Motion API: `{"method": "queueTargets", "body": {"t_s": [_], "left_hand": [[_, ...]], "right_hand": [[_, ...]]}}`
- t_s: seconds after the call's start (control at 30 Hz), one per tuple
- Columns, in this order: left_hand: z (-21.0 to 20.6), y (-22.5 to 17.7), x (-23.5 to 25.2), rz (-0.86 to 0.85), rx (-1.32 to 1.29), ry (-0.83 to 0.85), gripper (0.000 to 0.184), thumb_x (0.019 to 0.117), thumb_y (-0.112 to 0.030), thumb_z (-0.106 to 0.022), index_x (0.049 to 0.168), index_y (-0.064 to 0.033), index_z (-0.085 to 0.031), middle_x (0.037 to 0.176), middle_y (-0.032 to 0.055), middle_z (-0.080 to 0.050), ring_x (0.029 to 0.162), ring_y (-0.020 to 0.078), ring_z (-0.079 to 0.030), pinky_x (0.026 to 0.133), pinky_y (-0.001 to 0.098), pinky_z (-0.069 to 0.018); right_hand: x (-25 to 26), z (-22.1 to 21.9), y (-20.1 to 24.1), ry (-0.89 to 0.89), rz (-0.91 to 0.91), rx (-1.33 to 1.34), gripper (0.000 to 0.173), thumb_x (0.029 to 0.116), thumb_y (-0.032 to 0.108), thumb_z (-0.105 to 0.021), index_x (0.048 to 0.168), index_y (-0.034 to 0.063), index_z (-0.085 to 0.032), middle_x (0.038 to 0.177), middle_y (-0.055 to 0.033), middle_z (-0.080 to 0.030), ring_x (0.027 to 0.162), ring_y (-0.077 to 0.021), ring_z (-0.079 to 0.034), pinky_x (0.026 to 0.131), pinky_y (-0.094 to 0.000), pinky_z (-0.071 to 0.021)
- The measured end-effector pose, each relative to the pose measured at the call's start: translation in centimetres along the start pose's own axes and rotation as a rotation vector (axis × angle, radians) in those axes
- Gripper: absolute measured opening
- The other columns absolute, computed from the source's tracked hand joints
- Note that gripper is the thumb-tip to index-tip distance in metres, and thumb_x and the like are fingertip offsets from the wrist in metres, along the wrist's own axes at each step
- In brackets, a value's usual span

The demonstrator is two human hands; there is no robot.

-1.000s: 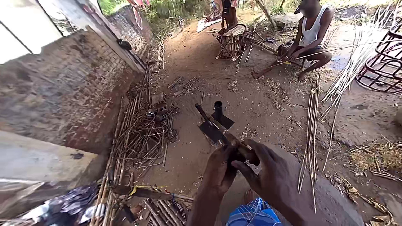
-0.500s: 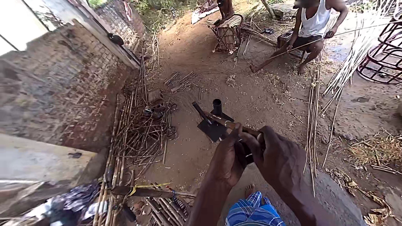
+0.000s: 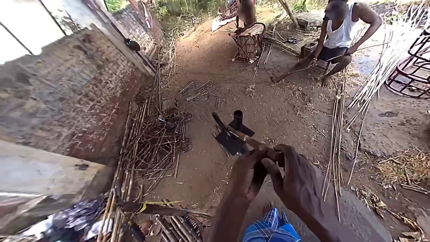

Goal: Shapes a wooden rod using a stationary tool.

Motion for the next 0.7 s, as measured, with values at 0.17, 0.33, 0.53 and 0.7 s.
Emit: {"method": "queueTargets", "body": {"t_s": [0.17,0.33,0.53,0.7], "left_hand": [[3.9,0.0,-1.0,-0.027,-0.123,-0.093,0.023,0.1054,-0.019,-0.054,0.112,-0.0009,-0.066,0.099,0.0150,-0.070,0.082,0.0174,-0.071,0.072,0.0303,-0.0617],[5.9,0.5,0.3,0.044,0.066,-0.178,0.026,0.1048,-0.020,-0.056,0.121,-0.0023,-0.066,0.102,0.0172,-0.070,0.083,0.0219,-0.070,0.076,0.0381,-0.0607],[10.5,3.1,3.1,0.009,0.283,-0.204,0.021,0.1023,-0.011,-0.061,0.118,-0.0001,-0.069,0.102,0.0150,-0.071,0.083,0.0185,-0.067,0.076,0.0318,-0.0577],[12.9,4.1,4.5,-0.087,0.362,-0.189,0.031,0.1008,-0.002,-0.056,0.130,0.0021,-0.064,0.115,0.0153,-0.072,0.101,0.0223,-0.070,0.092,0.0360,-0.0579]], "right_hand": [[-1.3,-1.8,1.6,0.050,-0.003,0.139,0.060,0.1011,0.053,-0.056,0.135,0.0039,-0.058,0.100,-0.0051,-0.071,0.085,-0.0177,-0.069,0.078,-0.0398,-0.0585],[-2.0,-3.3,0.7,0.465,-0.608,0.716,0.041,0.1011,0.046,-0.062,0.127,0.0153,-0.054,0.088,-0.0005,-0.072,0.068,-0.0149,-0.072,0.062,-0.0340,-0.0644],[-3.4,-9.0,-2.2,0.793,-1.102,1.401,0.038,0.1062,0.026,-0.057,0.133,-0.0006,-0.049,0.101,-0.0196,-0.072,0.087,-0.0293,-0.074,0.078,-0.0420,-0.0629],[-2.5,-16.0,-4.8,1.216,-1.160,1.685,0.021,0.1011,0.030,-0.050,0.088,0.0165,-0.059,0.063,0.0053,-0.050,0.049,-0.0042,-0.046,0.047,-0.0200,-0.0420]]}}
Point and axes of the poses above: each hand's wrist, its own x-axis towards the middle knuckle, its own z-axis out of the back of the hand, y = z × x, the point moved 2 cm from there along x, towards the middle knuckle
